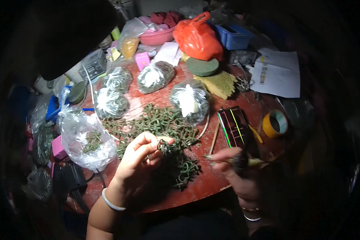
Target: Using a heat tool to assemble small pieces of artificial green foliage.
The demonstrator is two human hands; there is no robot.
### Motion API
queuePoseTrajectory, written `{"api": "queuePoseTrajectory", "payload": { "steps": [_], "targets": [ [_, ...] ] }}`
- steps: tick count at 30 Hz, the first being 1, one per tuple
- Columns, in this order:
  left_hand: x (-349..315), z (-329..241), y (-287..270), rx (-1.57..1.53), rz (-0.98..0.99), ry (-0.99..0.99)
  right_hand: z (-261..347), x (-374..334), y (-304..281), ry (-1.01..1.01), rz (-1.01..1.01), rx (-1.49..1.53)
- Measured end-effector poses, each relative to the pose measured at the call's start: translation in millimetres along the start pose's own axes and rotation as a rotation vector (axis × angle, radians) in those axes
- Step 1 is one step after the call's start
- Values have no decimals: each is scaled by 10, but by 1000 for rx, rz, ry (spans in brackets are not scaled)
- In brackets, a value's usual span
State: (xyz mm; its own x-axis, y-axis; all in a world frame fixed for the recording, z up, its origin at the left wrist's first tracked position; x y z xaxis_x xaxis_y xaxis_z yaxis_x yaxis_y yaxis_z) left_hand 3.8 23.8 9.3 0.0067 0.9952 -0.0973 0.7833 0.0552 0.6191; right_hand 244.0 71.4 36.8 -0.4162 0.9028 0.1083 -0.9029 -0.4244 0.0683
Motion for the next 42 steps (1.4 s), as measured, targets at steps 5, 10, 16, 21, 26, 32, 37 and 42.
{"api": "queuePoseTrajectory", "payload": {
  "steps": [5,10,16,21,26,32,37,42],
  "targets": [
    [51,135,-5,-109,88,-93,155,92,330,-144,-73,-79],
    [-10,92,64,-48,27,-81,157,128,389,-192,-93,-66],
    [-50,40,206,219,-4,-23,228,98,401,-172,-71,-108],
    [-54,69,201,415,51,29,79,93,411,-71,-26,-68],
    [-70,103,200,584,27,62,2,81,326,116,-20,125],
    [-41,141,233,515,-23,39,-126,49,275,24,-82,28],
    [-42,146,220,553,-3,48,-117,123,304,184,-84,95],
    [-17,162,149,543,-90,98,-167,58,172,55,-327,154]
  ]
}}
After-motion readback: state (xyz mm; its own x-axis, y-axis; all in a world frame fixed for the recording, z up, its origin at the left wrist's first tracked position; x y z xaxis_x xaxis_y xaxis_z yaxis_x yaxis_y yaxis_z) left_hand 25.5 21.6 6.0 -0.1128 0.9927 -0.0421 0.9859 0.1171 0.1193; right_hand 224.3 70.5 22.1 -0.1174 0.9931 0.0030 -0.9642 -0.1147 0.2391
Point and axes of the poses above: each hand's wrist, its own x-axis towards the middle knuckle, its own y-axis out of the palm, z = x × y, the point moved 3 cm from there along x, towards the middle knuckle, and after that the axes turned 2 degrees about -y, right-handed, at the moved point
